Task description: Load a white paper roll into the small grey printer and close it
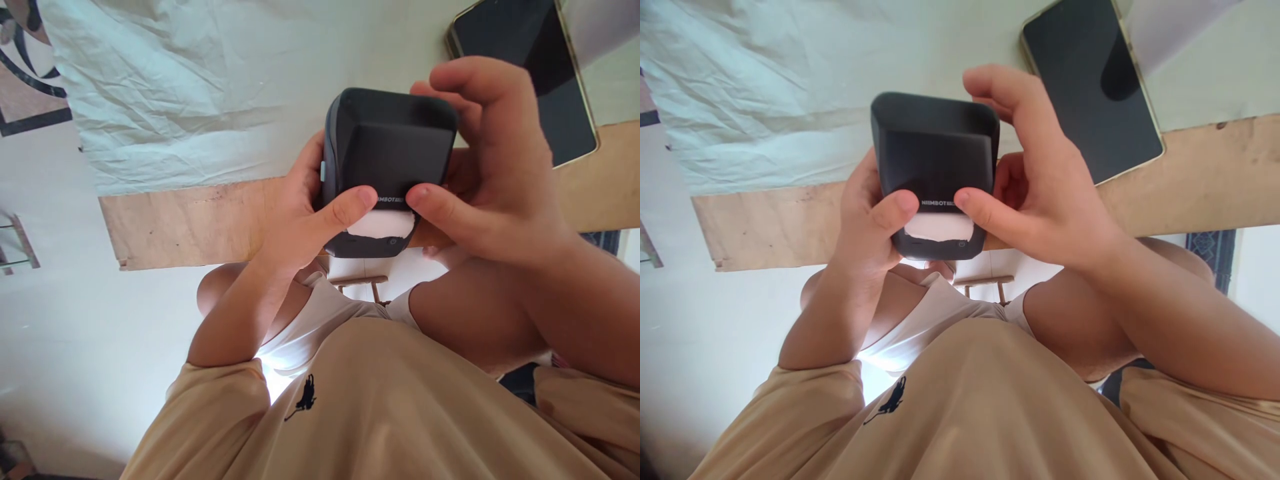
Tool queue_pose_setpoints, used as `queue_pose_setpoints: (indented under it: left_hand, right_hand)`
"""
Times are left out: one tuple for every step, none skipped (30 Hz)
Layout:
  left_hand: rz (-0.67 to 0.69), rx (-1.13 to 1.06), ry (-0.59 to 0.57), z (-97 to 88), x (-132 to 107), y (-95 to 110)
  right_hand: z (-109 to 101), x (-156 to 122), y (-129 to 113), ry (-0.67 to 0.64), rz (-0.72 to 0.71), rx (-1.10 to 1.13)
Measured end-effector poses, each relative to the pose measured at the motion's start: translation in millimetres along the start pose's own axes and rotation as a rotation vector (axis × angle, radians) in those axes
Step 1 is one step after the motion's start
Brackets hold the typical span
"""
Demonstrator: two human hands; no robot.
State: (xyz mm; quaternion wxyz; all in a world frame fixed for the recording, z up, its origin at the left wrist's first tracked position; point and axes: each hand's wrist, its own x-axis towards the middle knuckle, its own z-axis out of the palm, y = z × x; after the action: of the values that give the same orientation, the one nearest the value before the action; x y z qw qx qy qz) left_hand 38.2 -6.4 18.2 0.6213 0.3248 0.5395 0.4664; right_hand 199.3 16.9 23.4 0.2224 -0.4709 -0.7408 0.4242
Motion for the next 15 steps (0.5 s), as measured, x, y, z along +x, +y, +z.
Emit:
queue_pose_setpoints:
  left_hand:
    - [0.012,-0.004,0.004,-0.6,0.2,0.0]
    - [0.006,-0.010,-0.004,-1.6,0.3,0.3]
    - [0.001,-0.017,-0.011,-2.8,0.2,0.8]
    - [-0.007,-0.023,-0.024,-4.0,-0.1,1.3]
    - [-0.010,-0.026,-0.036,-5.2,-0.4,1.9]
    - [-0.014,-0.028,-0.042,-6.4,-0.8,2.3]
    - [-0.017,-0.029,-0.052,-7.4,-1.0,2.6]
    - [-0.013,-0.034,-0.065,-8.5,-1.0,2.7]
    - [-0.008,-0.042,-0.079,-9.5,-0.9,2.5]
    - [-0.002,-0.053,-0.087,-10.5,-0.6,2.1]
    - [-0.001,-0.064,-0.100,-11.6,-0.2,1.5]
    - [-0.009,-0.079,-0.119,-12.7,0.4,0.8]
    - [-0.016,-0.100,-0.134,-13.9,1.0,0.1]
    - [-0.020,-0.121,-0.146,-15.0,1.8,-0.6]
    - [-0.019,-0.135,-0.155,-16.0,2.6,-1.2]
  right_hand:
    - [-0.5,1.5,1.9,-0.034,0.010,0.025]
    - [-1.0,3.2,4.0,-0.056,0.007,0.044]
    - [-1.3,4.9,6.0,-0.072,-0.004,0.053]
    - [-1.3,6.4,7.7,-0.076,-0.021,0.047]
    - [-1.2,7.6,8.8,-0.068,-0.037,0.033]
    - [-0.8,8.4,9.4,-0.061,-0.050,0.018]
    - [-0.4,8.7,9.5,-0.058,-0.053,0.005]
    - [0.0,8.7,9.1,-0.060,-0.049,-0.004]
    - [0.4,8.4,8.5,-0.069,-0.038,-0.006]
    - [0.7,7.9,7.8,-0.082,-0.023,-0.004]
    - [1.0,7.4,7.2,-0.087,-0.014,-0.003]
    - [1.3,7.0,6.8,-0.083,-0.010,-0.011]
    - [1.6,6.7,6.8,-0.078,-0.010,-0.022]
    - [2.0,6.5,7.1,-0.071,-0.008,-0.033]
    - [2.5,6.6,7.7,-0.069,-0.005,-0.041]
